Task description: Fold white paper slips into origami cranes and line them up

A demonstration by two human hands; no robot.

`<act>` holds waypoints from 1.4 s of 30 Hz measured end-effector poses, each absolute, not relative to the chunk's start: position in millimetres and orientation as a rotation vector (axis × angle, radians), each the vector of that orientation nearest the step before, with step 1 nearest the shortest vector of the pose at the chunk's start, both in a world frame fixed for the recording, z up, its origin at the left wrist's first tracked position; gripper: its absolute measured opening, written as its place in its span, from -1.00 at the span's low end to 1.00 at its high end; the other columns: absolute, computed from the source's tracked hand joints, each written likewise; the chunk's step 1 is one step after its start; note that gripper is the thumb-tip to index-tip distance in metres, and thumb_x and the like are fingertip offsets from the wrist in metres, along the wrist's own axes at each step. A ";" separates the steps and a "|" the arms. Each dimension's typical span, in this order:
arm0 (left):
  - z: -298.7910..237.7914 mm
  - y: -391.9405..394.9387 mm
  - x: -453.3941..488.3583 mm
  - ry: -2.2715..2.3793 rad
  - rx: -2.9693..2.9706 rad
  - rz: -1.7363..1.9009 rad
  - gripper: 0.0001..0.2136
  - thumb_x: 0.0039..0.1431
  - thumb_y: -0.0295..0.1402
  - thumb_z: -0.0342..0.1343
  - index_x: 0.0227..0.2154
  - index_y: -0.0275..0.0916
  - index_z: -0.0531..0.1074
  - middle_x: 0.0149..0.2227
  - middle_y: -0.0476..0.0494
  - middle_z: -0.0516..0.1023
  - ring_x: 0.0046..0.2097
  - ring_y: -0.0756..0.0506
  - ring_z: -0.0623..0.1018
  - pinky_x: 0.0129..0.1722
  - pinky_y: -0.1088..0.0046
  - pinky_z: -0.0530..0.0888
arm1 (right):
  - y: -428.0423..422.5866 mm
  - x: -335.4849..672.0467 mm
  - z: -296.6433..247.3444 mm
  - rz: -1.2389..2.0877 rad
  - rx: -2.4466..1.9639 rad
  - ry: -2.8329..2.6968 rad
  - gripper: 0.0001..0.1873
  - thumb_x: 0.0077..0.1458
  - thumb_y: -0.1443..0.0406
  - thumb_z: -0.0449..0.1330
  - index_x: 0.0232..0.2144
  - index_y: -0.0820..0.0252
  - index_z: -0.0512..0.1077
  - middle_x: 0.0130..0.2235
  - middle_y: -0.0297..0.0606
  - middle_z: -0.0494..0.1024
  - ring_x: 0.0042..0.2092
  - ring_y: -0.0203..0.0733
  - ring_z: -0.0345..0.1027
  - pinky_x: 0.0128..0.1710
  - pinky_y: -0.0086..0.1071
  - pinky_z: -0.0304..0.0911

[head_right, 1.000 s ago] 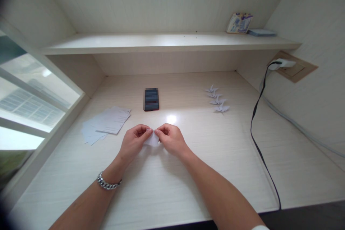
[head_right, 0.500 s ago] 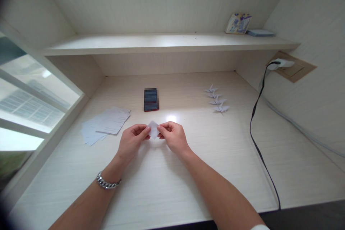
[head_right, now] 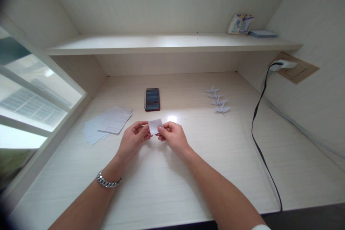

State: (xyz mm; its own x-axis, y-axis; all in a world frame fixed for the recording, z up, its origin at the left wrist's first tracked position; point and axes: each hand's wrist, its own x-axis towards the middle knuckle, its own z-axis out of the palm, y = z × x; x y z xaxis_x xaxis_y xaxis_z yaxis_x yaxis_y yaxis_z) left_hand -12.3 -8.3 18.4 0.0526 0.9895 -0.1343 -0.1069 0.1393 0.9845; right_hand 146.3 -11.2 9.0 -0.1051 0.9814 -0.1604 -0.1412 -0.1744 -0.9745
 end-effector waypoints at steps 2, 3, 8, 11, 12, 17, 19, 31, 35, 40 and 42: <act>17.5 -10.4 -8.5 1.105 1.100 1.066 -0.62 -0.14 -0.23 0.26 -0.26 -0.35 0.41 -0.40 -0.17 0.53 -0.38 -0.05 0.51 -0.36 0.44 0.45 | -12.0 145.0 8.2 1.436 -1.172 -1.107 -0.68 -0.10 0.09 0.25 -0.45 0.25 0.41 -0.50 -0.23 0.53 -0.48 -0.27 0.39 -0.44 -0.38 0.31; 17.1 -11.0 -7.3 1.094 1.118 1.056 -0.64 -0.15 -0.24 0.28 -0.29 -0.35 0.42 -0.38 -0.18 0.54 -0.36 -0.05 0.52 -0.36 0.45 0.44 | -12.6 144.4 8.3 1.421 -1.174 -1.128 -0.69 -0.10 0.09 0.25 -0.45 0.25 0.41 -0.51 -0.24 0.53 -0.48 -0.27 0.39 -0.43 -0.38 0.31; 16.7 -10.6 -8.6 1.170 1.132 1.024 -0.64 -0.14 -0.25 0.26 -0.28 -0.35 0.42 -0.47 -0.14 0.53 -0.46 -0.02 0.49 -0.45 0.49 0.41 | -15.8 141.5 11.2 1.381 -1.209 -1.179 -0.73 -0.08 0.13 0.24 -0.46 0.25 0.41 -0.46 -0.21 0.54 -0.46 -0.27 0.39 -0.42 -0.37 0.32; 16.9 -9.7 -12.6 1.240 1.204 0.983 -0.65 -0.11 -0.21 0.23 -0.28 -0.33 0.44 -0.54 -0.11 0.51 -0.51 -0.02 0.48 -0.50 0.51 0.40 | -16.0 141.6 12.2 1.363 -1.227 -1.174 -0.72 -0.09 0.12 0.24 -0.46 0.25 0.42 -0.46 -0.21 0.55 -0.46 -0.26 0.39 -0.42 -0.36 0.31; 16.9 -9.2 -14.4 1.267 1.235 0.974 -0.66 -0.10 -0.19 0.22 -0.29 -0.32 0.45 -0.56 -0.09 0.50 -0.53 -0.01 0.47 -0.54 0.52 0.38 | -15.6 142.2 12.3 1.364 -1.228 -1.165 -0.71 -0.09 0.12 0.24 -0.46 0.25 0.42 -0.46 -0.21 0.55 -0.47 -0.26 0.39 -0.42 -0.36 0.31; 19.1 -4.4 -25.1 1.323 1.255 1.086 -0.67 -0.08 -0.18 0.20 -0.29 -0.31 0.45 -0.55 -0.07 0.48 -0.54 0.01 0.46 -0.53 0.52 0.39 | -11.9 146.4 12.3 1.443 -1.211 -1.055 -0.69 -0.13 0.10 0.27 -0.46 0.26 0.41 -0.49 -0.20 0.55 -0.50 -0.27 0.39 -0.45 -0.39 0.30; 20.7 -3.0 -27.0 1.238 1.195 1.111 -0.67 -0.07 -0.20 0.21 -0.26 -0.31 0.45 -0.47 -0.11 0.51 -0.45 -0.01 0.50 -0.42 0.48 0.44 | -11.4 147.0 12.7 1.502 -1.188 -1.019 -0.68 -0.14 0.10 0.29 -0.48 0.26 0.41 -0.49 -0.20 0.55 -0.50 -0.28 0.38 -0.46 -0.40 0.29; 18.8 -5.6 -28.0 1.143 1.229 0.976 -0.76 -0.10 -0.27 0.23 -0.37 -0.32 0.49 -0.47 -0.12 0.51 -0.46 -0.01 0.46 -0.46 0.47 0.42 | -12.3 148.4 11.4 1.566 -1.135 -1.165 -0.74 -0.14 0.15 0.28 -0.45 0.22 0.42 -0.42 -0.31 0.50 -0.42 -0.28 0.39 -0.44 -0.39 0.32; 20.5 -5.8 -28.9 1.118 1.216 0.909 -0.78 -0.08 -0.28 0.22 -0.37 -0.32 0.49 -0.45 -0.13 0.52 -0.45 -0.01 0.46 -0.45 0.47 0.42 | -12.0 150.0 11.5 1.593 -1.142 -1.193 -0.79 -0.14 0.20 0.28 -0.50 0.25 0.43 -0.46 -0.33 0.47 -0.43 -0.29 0.36 -0.42 -0.37 0.35; 22.2 -5.7 -29.7 1.120 1.274 0.822 -0.81 -0.07 -0.31 0.20 -0.40 -0.34 0.50 -0.44 -0.15 0.52 -0.45 0.01 0.44 -0.47 0.50 0.39 | -12.5 150.8 12.1 1.634 -1.176 -1.227 -0.80 -0.14 0.21 0.27 -0.50 0.26 0.43 -0.50 -0.33 0.45 -0.45 -0.30 0.34 -0.47 -0.41 0.30; 23.0 -5.5 -30.2 1.119 1.285 0.809 -0.81 -0.07 -0.31 0.20 -0.40 -0.34 0.50 -0.45 -0.14 0.51 -0.47 0.02 0.43 -0.47 0.51 0.38 | -12.7 150.9 11.4 1.615 -1.171 -1.226 -0.80 -0.13 0.22 0.26 -0.48 0.26 0.44 -0.49 -0.33 0.45 -0.44 -0.30 0.33 -0.47 -0.42 0.29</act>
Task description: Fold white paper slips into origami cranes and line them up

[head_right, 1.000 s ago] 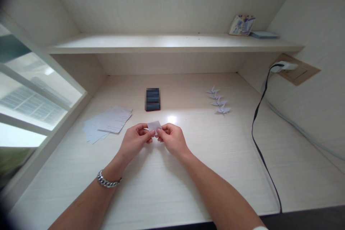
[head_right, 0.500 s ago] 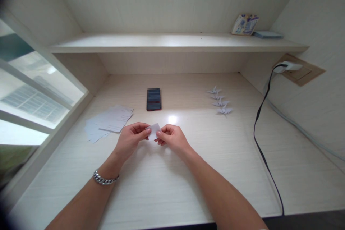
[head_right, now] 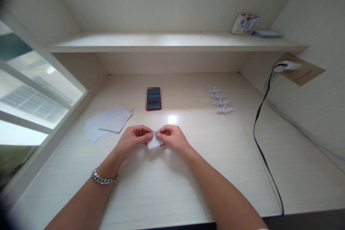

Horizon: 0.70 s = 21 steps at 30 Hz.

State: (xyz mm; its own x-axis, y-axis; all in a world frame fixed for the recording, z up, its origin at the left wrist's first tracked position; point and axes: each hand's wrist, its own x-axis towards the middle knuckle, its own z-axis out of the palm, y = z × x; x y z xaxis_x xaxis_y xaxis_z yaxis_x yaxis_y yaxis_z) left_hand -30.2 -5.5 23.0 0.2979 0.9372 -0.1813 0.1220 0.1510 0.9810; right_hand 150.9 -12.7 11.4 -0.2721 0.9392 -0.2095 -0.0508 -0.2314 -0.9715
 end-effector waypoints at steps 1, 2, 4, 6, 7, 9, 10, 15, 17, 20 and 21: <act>23.4 -5.5 -30.4 1.117 1.289 0.808 -0.80 -0.07 -0.31 0.20 -0.40 -0.34 0.50 -0.45 -0.14 0.51 -0.47 0.02 0.42 -0.47 0.51 0.38 | -12.7 151.1 11.0 1.611 -1.164 -1.226 -0.81 -0.12 0.22 0.26 -0.48 0.26 0.45 -0.49 -0.33 0.45 -0.44 -0.31 0.32 -0.47 -0.43 0.28; 23.7 -5.6 -30.5 1.113 1.290 0.808 -0.80 -0.07 -0.31 0.20 -0.40 -0.34 0.50 -0.46 -0.13 0.51 -0.48 0.03 0.42 -0.47 0.51 0.37 | -12.7 151.3 10.9 1.612 -1.158 -1.227 -0.82 -0.12 0.23 0.26 -0.48 0.26 0.45 -0.50 -0.33 0.45 -0.45 -0.32 0.31 -0.47 -0.44 0.27; 24.1 -5.7 -30.6 1.099 1.285 0.804 -0.81 -0.08 -0.32 0.21 -0.40 -0.34 0.50 -0.47 -0.12 0.50 -0.48 0.03 0.41 -0.48 0.52 0.36 | -12.6 151.8 11.4 1.620 -1.149 -1.236 -0.83 -0.12 0.24 0.26 -0.50 0.27 0.45 -0.50 -0.32 0.45 -0.46 -0.33 0.30 -0.49 -0.45 0.24; 24.1 -5.8 -30.8 1.084 1.282 0.795 -0.81 -0.08 -0.32 0.22 -0.40 -0.34 0.50 -0.48 -0.12 0.51 -0.49 0.04 0.41 -0.48 0.52 0.36 | -12.5 152.2 12.8 1.615 -1.143 -1.252 -0.83 -0.11 0.24 0.26 -0.47 0.27 0.47 -0.49 -0.31 0.46 -0.46 -0.32 0.30 -0.50 -0.45 0.22; 23.8 -5.8 -31.0 1.081 1.281 0.791 -0.80 -0.08 -0.32 0.22 -0.40 -0.35 0.51 -0.48 -0.13 0.51 -0.50 0.04 0.41 -0.48 0.52 0.36 | -12.5 152.3 13.6 1.606 -1.144 -1.263 -0.82 -0.11 0.24 0.25 -0.46 0.27 0.47 -0.49 -0.30 0.46 -0.46 -0.32 0.30 -0.50 -0.46 0.21; 23.0 -5.3 -32.0 1.078 1.279 0.781 -0.80 -0.07 -0.32 0.21 -0.39 -0.35 0.51 -0.48 -0.14 0.52 -0.50 0.03 0.41 -0.48 0.51 0.36 | -12.4 152.1 14.8 1.586 -1.152 -1.277 -0.83 -0.09 0.25 0.24 -0.44 0.27 0.48 -0.48 -0.29 0.47 -0.47 -0.34 0.29 -0.51 -0.47 0.19; 22.5 -4.9 -32.6 1.076 1.278 0.776 -0.80 -0.07 -0.32 0.20 -0.39 -0.35 0.52 -0.48 -0.15 0.52 -0.49 0.03 0.41 -0.48 0.51 0.36 | -12.4 151.9 15.1 1.583 -1.155 -1.274 -0.83 -0.09 0.25 0.24 -0.45 0.27 0.48 -0.49 -0.29 0.47 -0.48 -0.35 0.28 -0.51 -0.47 0.18; 20.9 -3.4 -35.0 1.066 1.285 0.776 -0.80 -0.03 -0.34 0.17 -0.35 -0.35 0.53 -0.45 -0.17 0.53 -0.46 0.01 0.43 -0.45 0.49 0.39 | -12.2 151.3 12.6 1.611 -1.159 -1.224 -0.81 -0.08 0.22 0.23 -0.48 0.27 0.46 -0.51 -0.31 0.45 -0.50 -0.35 0.26 -0.53 -0.47 0.16; 21.0 -3.6 -34.9 1.071 1.284 0.777 -0.80 -0.03 -0.34 0.17 -0.35 -0.35 0.53 -0.44 -0.18 0.54 -0.45 0.01 0.44 -0.44 0.49 0.39 | -12.3 151.3 11.8 1.596 -1.166 -1.243 -0.79 -0.05 0.20 0.21 -0.47 0.27 0.46 -0.51 -0.31 0.44 -0.49 -0.35 0.27 -0.52 -0.47 0.17; 21.2 -4.5 -34.3 1.082 1.265 0.782 -0.78 -0.03 -0.31 0.18 -0.33 -0.34 0.52 -0.40 -0.20 0.55 -0.41 -0.02 0.46 -0.41 0.48 0.41 | -12.3 151.4 12.4 1.552 -1.175 -1.262 -0.78 -0.03 0.18 0.20 -0.47 0.27 0.45 -0.49 -0.30 0.44 -0.47 -0.34 0.29 -0.49 -0.46 0.21; 21.2 -4.7 -34.2 1.086 1.262 0.782 -0.77 -0.04 -0.31 0.19 -0.32 -0.33 0.52 -0.38 -0.20 0.55 -0.39 -0.03 0.47 -0.40 0.47 0.42 | -12.3 151.4 12.8 1.549 -1.173 -1.265 -0.78 -0.03 0.18 0.20 -0.46 0.26 0.45 -0.49 -0.30 0.44 -0.46 -0.33 0.29 -0.49 -0.46 0.22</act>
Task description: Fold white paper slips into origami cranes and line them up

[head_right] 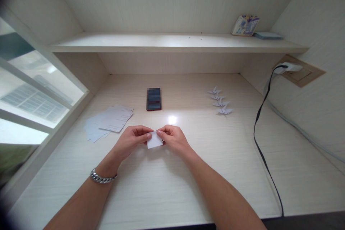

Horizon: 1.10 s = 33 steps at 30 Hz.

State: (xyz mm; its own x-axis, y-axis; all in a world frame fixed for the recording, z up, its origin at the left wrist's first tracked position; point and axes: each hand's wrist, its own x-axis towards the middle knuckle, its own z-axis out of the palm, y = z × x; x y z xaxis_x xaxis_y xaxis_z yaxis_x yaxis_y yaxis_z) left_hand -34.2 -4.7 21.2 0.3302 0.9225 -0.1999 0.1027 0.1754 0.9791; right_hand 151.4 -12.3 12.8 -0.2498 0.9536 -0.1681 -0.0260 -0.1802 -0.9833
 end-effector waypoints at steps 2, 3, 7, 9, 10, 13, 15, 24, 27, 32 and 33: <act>21.4 -4.8 -34.1 1.098 1.275 0.777 -0.77 -0.05 -0.31 0.19 -0.32 -0.33 0.52 -0.38 -0.21 0.56 -0.38 -0.03 0.48 -0.39 0.46 0.42 | -12.2 151.3 13.5 1.577 -1.171 -1.275 -0.79 -0.05 0.19 0.21 -0.43 0.26 0.45 -0.49 -0.30 0.45 -0.46 -0.31 0.32 -0.49 -0.45 0.24; 21.7 -4.7 -34.2 1.105 1.287 0.774 -0.77 -0.05 -0.31 0.19 -0.33 -0.33 0.52 -0.38 -0.21 0.56 -0.39 -0.03 0.48 -0.39 0.46 0.42 | -12.3 151.2 13.7 1.597 -1.172 -1.279 -0.80 -0.06 0.21 0.22 -0.41 0.25 0.45 -0.48 -0.30 0.46 -0.45 -0.30 0.33 -0.49 -0.44 0.25; 23.4 -4.6 -34.4 1.108 1.303 0.780 -0.79 -0.07 -0.33 0.20 -0.36 -0.33 0.52 -0.41 -0.19 0.54 -0.41 -0.02 0.46 -0.43 0.47 0.41 | -13.2 150.6 13.5 1.615 -1.165 -1.282 -0.82 -0.09 0.24 0.24 -0.44 0.26 0.44 -0.47 -0.28 0.48 -0.44 -0.28 0.36 -0.49 -0.43 0.28; 24.0 -5.0 -34.2 1.093 1.293 0.784 -0.80 -0.08 -0.34 0.21 -0.36 -0.33 0.51 -0.42 -0.17 0.53 -0.42 -0.02 0.46 -0.43 0.48 0.40 | -14.0 150.3 13.2 1.612 -1.143 -1.275 -0.83 -0.09 0.24 0.24 -0.45 0.26 0.45 -0.48 -0.29 0.49 -0.45 -0.29 0.35 -0.49 -0.43 0.29; 24.0 -5.3 -34.1 1.086 1.290 0.786 -0.81 -0.08 -0.36 0.21 -0.37 -0.33 0.51 -0.42 -0.16 0.53 -0.42 -0.01 0.45 -0.44 0.48 0.40 | -14.4 150.2 13.2 1.615 -1.132 -1.270 -0.83 -0.09 0.24 0.24 -0.46 0.26 0.45 -0.49 -0.29 0.49 -0.46 -0.29 0.35 -0.50 -0.43 0.29; 23.7 -5.7 -33.5 1.073 1.272 0.801 -0.85 -0.08 -0.39 0.20 -0.39 -0.33 0.50 -0.44 -0.13 0.51 -0.43 0.01 0.44 -0.45 0.50 0.38 | -15.2 150.1 14.3 1.617 -1.107 -1.257 -0.83 -0.11 0.25 0.25 -0.45 0.27 0.47 -0.49 -0.29 0.49 -0.46 -0.29 0.35 -0.50 -0.42 0.31; 23.7 -5.6 -33.0 1.060 1.246 0.820 -0.87 -0.08 -0.40 0.20 -0.41 -0.32 0.49 -0.46 -0.11 0.49 -0.44 0.02 0.43 -0.46 0.51 0.37 | -15.5 149.9 15.9 1.616 -1.092 -1.242 -0.83 -0.12 0.27 0.25 -0.42 0.26 0.50 -0.48 -0.29 0.49 -0.45 -0.30 0.36 -0.50 -0.42 0.33; 25.5 -7.9 -28.6 1.021 1.144 0.911 -0.89 -0.11 -0.46 0.18 -0.43 -0.31 0.50 -0.51 -0.05 0.46 -0.46 0.04 0.39 -0.48 0.53 0.33 | -16.4 148.5 17.5 1.639 -1.086 -1.151 -0.74 -0.17 0.27 0.28 -0.34 0.25 0.56 -0.42 -0.24 0.55 -0.43 -0.27 0.39 -0.48 -0.38 0.40; 27.7 -8.4 -27.9 1.010 1.084 0.934 -0.93 -0.13 -0.47 0.19 -0.49 -0.30 0.50 -0.53 -0.04 0.45 -0.47 0.05 0.39 -0.48 0.53 0.31 | -17.1 147.9 16.1 1.686 -1.040 -1.072 -0.73 -0.22 0.27 0.32 -0.36 0.23 0.56 -0.39 -0.23 0.56 -0.39 -0.24 0.41 -0.45 -0.34 0.42; 29.5 -8.5 -29.6 0.977 1.083 0.930 -0.95 -0.13 -0.49 0.18 -0.52 -0.30 0.49 -0.52 -0.05 0.45 -0.47 0.04 0.39 -0.47 0.53 0.31 | -17.7 150.3 18.7 1.782 -0.954 -1.043 -0.69 -0.28 0.25 0.36 -0.37 0.24 0.56 -0.41 -0.23 0.54 -0.39 -0.22 0.40 -0.41 -0.29 0.42; 29.5 -8.6 -30.3 0.983 1.117 0.926 -0.95 -0.12 -0.49 0.17 -0.51 -0.30 0.49 -0.52 -0.05 0.45 -0.47 0.04 0.39 -0.47 0.53 0.31 | -17.6 151.1 20.0 1.817 -0.936 -1.042 -0.70 -0.24 0.22 0.35 -0.37 0.24 0.56 -0.41 -0.22 0.54 -0.39 -0.23 0.40 -0.40 -0.29 0.42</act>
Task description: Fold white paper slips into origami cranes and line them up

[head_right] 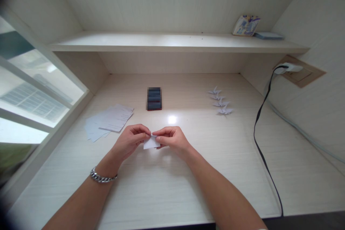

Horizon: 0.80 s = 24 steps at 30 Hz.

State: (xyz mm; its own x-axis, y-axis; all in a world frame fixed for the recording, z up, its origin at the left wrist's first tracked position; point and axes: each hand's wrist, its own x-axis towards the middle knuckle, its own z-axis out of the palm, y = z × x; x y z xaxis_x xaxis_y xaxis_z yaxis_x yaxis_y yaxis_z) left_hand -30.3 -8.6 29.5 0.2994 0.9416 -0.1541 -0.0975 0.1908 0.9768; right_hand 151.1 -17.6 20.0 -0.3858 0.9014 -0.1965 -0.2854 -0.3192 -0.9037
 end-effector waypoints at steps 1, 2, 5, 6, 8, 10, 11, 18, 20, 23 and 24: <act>29.4 -8.6 -31.0 0.993 1.161 0.919 -0.95 -0.11 -0.48 0.17 -0.51 -0.30 0.49 -0.52 -0.06 0.46 -0.47 0.04 0.39 -0.46 0.52 0.31 | -17.5 151.7 21.2 1.850 -0.925 -1.038 -0.71 -0.19 0.19 0.32 -0.37 0.25 0.55 -0.42 -0.22 0.53 -0.39 -0.24 0.39 -0.40 -0.30 0.41; 29.2 -8.7 -31.5 1.004 1.209 0.908 -0.95 -0.10 -0.48 0.16 -0.50 -0.30 0.50 -0.51 -0.07 0.47 -0.46 0.04 0.40 -0.45 0.52 0.32 | -17.3 152.0 22.3 1.870 -0.927 -1.032 -0.72 -0.13 0.17 0.28 -0.38 0.26 0.55 -0.43 -0.22 0.52 -0.41 -0.26 0.38 -0.41 -0.32 0.39; 28.0 -8.6 -32.2 1.034 1.333 0.864 -0.93 -0.07 -0.45 0.16 -0.47 -0.30 0.51 -0.46 -0.11 0.51 -0.41 0.01 0.43 -0.40 0.50 0.35 | -16.4 151.3 23.2 1.837 -1.012 -1.053 -0.74 -0.10 0.16 0.25 -0.42 0.25 0.54 -0.47 -0.27 0.48 -0.47 -0.33 0.31 -0.50 -0.42 0.32; 27.4 -8.5 -32.1 1.042 1.357 0.849 -0.92 -0.06 -0.43 0.16 -0.47 -0.30 0.51 -0.45 -0.12 0.52 -0.40 0.00 0.44 -0.39 0.49 0.36 | -16.0 150.8 22.9 1.814 -1.050 -1.079 -0.77 -0.14 0.18 0.28 -0.44 0.25 0.54 -0.48 -0.29 0.47 -0.48 -0.35 0.28 -0.53 -0.45 0.29; 25.9 -8.1 -31.6 1.061 1.382 0.834 -0.90 -0.06 -0.41 0.17 -0.45 -0.30 0.51 -0.43 -0.14 0.53 -0.39 -0.01 0.46 -0.39 0.49 0.37 | -15.2 150.0 21.7 1.778 -1.100 -1.139 -0.79 -0.18 0.22 0.30 -0.46 0.25 0.53 -0.50 -0.30 0.47 -0.51 -0.37 0.25 -0.54 -0.47 0.23; 24.9 -7.6 -31.1 1.083 1.374 0.839 -0.88 -0.08 -0.37 0.20 -0.44 -0.31 0.50 -0.42 -0.14 0.53 -0.39 -0.02 0.47 -0.39 0.49 0.37 | -14.6 149.9 20.7 1.755 -1.121 -1.189 -0.80 -0.18 0.24 0.29 -0.46 0.27 0.54 -0.53 -0.30 0.46 -0.53 -0.38 0.23 -0.54 -0.46 0.20; 24.7 -7.4 -30.9 1.091 1.361 0.845 -0.86 -0.09 -0.36 0.21 -0.44 -0.31 0.49 -0.42 -0.14 0.53 -0.39 -0.02 0.47 -0.40 0.49 0.37 | -14.5 150.1 20.4 1.744 -1.128 -1.205 -0.79 -0.17 0.24 0.29 -0.45 0.28 0.54 -0.53 -0.30 0.45 -0.53 -0.37 0.22 -0.54 -0.46 0.19; 26.4 -6.9 -32.0 1.072 1.350 0.844 -0.87 -0.09 -0.36 0.19 -0.45 -0.32 0.48 -0.49 -0.11 0.50 -0.46 0.01 0.44 -0.44 0.49 0.36 | -14.9 151.2 18.8 1.733 -1.124 -1.251 -0.77 -0.14 0.23 0.26 -0.41 0.28 0.53 -0.49 -0.27 0.47 -0.51 -0.36 0.24 -0.53 -0.47 0.17; 26.2 -6.8 -32.2 1.078 1.356 0.846 -0.87 -0.09 -0.36 0.18 -0.45 -0.31 0.48 -0.50 -0.11 0.49 -0.47 0.00 0.43 -0.45 0.49 0.36 | -15.0 151.3 18.6 1.725 -1.124 -1.258 -0.76 -0.13 0.21 0.26 -0.41 0.28 0.53 -0.49 -0.27 0.47 -0.51 -0.36 0.23 -0.53 -0.46 0.16; 25.4 -6.9 -32.5 1.087 1.360 0.842 -0.88 -0.10 -0.38 0.17 -0.45 -0.31 0.48 -0.51 -0.11 0.49 -0.47 0.00 0.43 -0.45 0.48 0.36 | -15.2 151.8 18.9 1.713 -1.123 -1.285 -0.75 -0.13 0.21 0.26 -0.40 0.28 0.54 -0.49 -0.27 0.48 -0.51 -0.35 0.23 -0.51 -0.44 0.16; 25.2 -6.9 -32.7 1.090 1.362 0.842 -0.88 -0.10 -0.38 0.17 -0.46 -0.31 0.49 -0.52 -0.11 0.49 -0.47 0.00 0.43 -0.45 0.48 0.36 | -15.3 151.9 19.1 1.713 -1.119 -1.292 -0.75 -0.14 0.21 0.26 -0.40 0.28 0.54 -0.49 -0.27 0.48 -0.50 -0.35 0.23 -0.50 -0.44 0.16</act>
